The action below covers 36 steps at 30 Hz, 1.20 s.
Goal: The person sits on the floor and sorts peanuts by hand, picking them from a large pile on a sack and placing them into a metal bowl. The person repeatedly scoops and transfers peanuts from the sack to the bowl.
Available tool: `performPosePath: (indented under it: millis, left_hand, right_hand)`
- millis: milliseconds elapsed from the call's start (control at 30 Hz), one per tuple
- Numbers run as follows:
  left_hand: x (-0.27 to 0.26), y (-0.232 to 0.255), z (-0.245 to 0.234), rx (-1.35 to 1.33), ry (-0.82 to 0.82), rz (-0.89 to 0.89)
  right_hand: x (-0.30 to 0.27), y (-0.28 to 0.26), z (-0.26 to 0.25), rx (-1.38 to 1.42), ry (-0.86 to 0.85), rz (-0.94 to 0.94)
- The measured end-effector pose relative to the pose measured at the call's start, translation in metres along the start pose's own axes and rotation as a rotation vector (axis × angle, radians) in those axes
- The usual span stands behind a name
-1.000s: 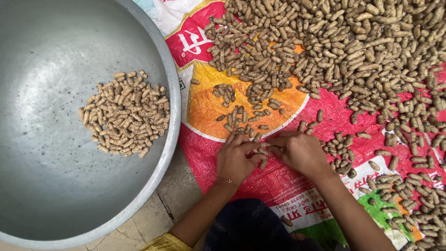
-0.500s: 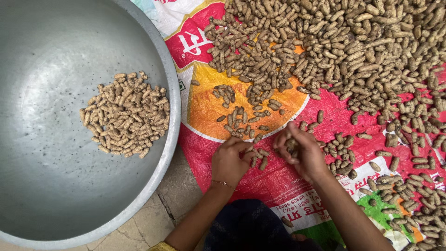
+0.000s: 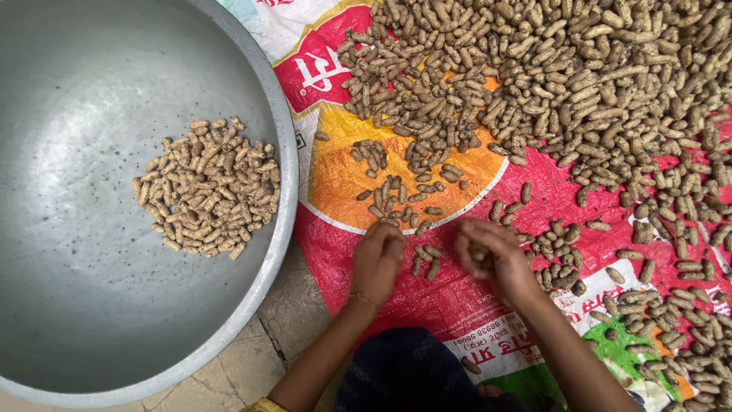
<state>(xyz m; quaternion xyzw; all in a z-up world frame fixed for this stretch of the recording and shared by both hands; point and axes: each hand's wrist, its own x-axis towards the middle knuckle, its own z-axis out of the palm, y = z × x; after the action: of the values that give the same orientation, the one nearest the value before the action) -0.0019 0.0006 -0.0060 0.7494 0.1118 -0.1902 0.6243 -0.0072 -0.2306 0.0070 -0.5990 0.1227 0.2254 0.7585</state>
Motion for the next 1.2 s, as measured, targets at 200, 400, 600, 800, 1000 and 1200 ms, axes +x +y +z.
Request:
performPosePath:
  millis: [200,400,600,800,1000,1200]
  left_hand:
    - [0.01,-0.013,0.008,-0.571,-0.128,-0.257]
    - [0.001,-0.01,0.024,-0.339,-0.065,-0.037]
    - [-0.013,0.019,-0.002,0.326,0.062,-0.04]
    - [-0.013,0.023,-0.002,0.371,0.06,-0.037]
    - [-0.011,0.006,0.005,0.145,0.017,0.002]
    - [-0.01,-0.005,0.012,-0.035,-0.046,0.046]
  right_hand:
    - [-0.004,-0.015,0.03,0.186,-0.08,-0.142]
    - [0.003,-0.022,0.048,-0.047,0.01,-0.059]
    - [-0.01,-0.048,0.074,-1.215,0.162,-0.073]
    - [-0.001,-0.03,0.068,-1.304,0.158,-0.073]
    - [0.013,-0.007,0.025,-0.197,0.04,-0.084]
    - [-0.001,-0.017,-0.011,0.361,0.099,-0.134]
